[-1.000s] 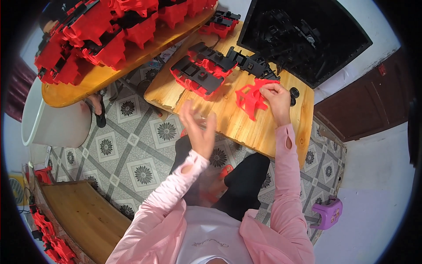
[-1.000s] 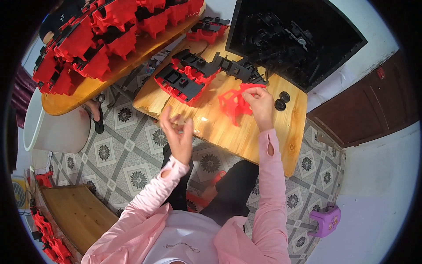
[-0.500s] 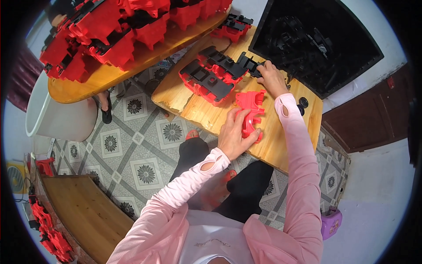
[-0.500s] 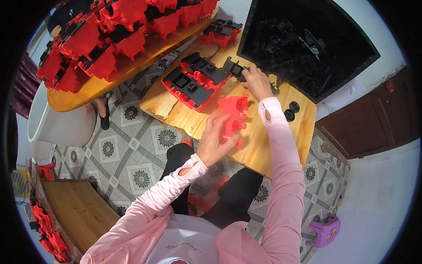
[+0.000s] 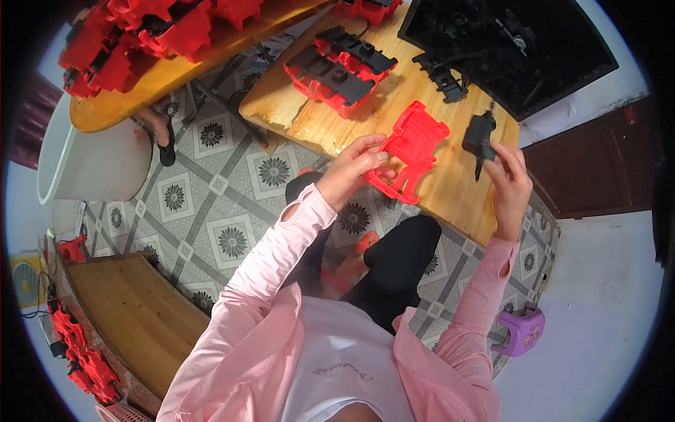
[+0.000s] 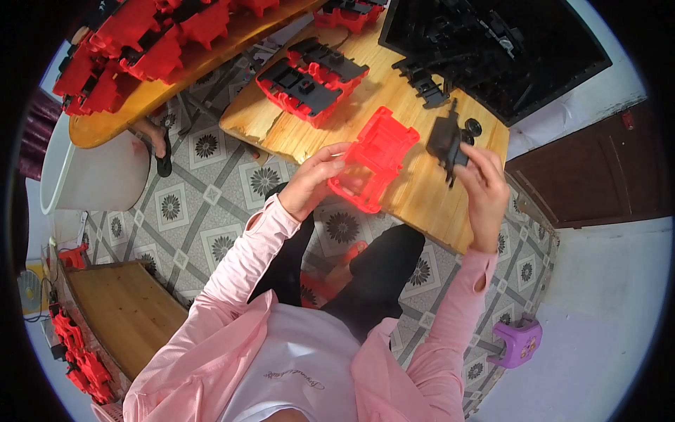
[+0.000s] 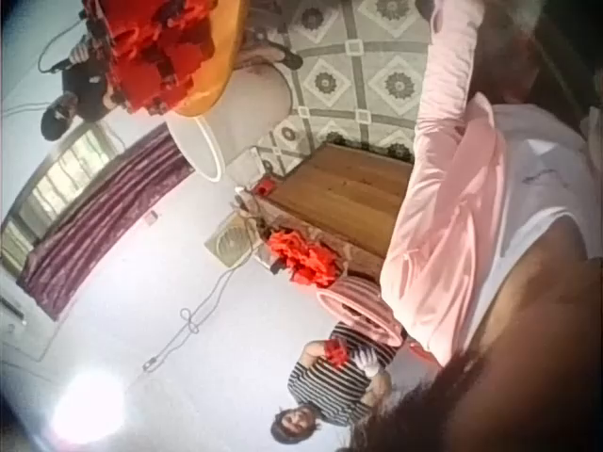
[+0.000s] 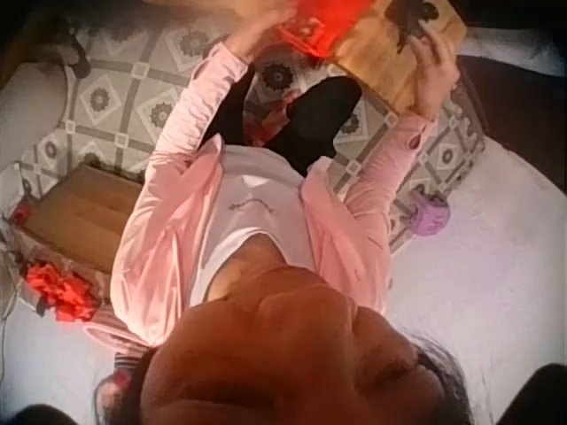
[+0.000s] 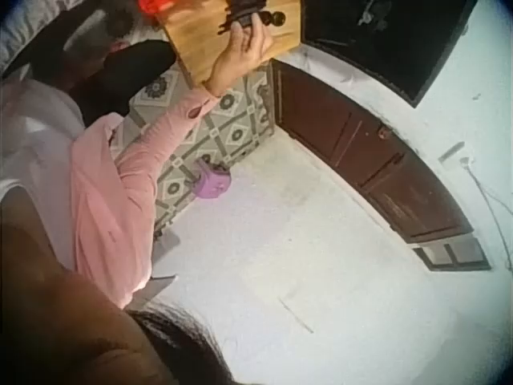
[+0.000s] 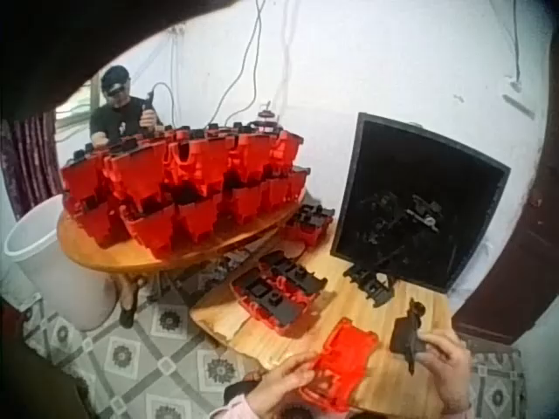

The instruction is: The person assembles plastic toy car bodies and plastic chassis components by hand.

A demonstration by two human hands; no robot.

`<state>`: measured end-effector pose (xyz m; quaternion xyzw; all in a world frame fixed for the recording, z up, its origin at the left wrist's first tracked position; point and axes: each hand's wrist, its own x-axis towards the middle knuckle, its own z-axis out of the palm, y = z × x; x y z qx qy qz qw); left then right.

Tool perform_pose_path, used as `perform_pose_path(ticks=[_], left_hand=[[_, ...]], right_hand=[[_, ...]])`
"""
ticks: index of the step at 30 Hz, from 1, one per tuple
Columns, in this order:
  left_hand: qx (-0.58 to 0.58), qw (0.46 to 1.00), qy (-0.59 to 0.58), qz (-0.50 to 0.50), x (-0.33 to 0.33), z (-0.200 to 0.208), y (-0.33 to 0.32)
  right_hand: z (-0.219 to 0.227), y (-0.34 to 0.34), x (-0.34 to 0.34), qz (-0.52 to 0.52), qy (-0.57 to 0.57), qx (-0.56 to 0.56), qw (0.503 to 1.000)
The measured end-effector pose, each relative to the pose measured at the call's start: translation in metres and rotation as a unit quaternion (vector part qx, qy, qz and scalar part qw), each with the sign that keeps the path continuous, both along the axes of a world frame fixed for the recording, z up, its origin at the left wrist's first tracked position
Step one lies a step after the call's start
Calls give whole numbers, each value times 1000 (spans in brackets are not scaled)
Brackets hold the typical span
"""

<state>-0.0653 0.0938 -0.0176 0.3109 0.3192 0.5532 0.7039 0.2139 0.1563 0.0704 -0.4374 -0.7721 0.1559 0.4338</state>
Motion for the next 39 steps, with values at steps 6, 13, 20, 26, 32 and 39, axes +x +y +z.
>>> perform_pose_path(ticks=[6, 13, 20, 26, 32, 39], left_hand=[[19, 995, -90, -36, 7, -9, -47], [41, 991, -64, -109, 1, 0, -69], [64, 986, -42, -150, -6, 6, -82], [64, 986, -51, -142, -11, 7, -89], [148, 981, 56, -111, -11, 12, -96], [53, 976, 77, -196, -20, 17, -92]], right_hand=[[24, -70, -4, 77, -98, 80, 989], [48, -85, -29, 196, -234, 132, 943], [49, -99, -48, 206, -264, 140, 932], [51, -105, -56, 227, -269, 139, 925], [42, -106, -61, 232, -301, 135, 915], [44, -99, -60, 274, -315, 22, 909]])
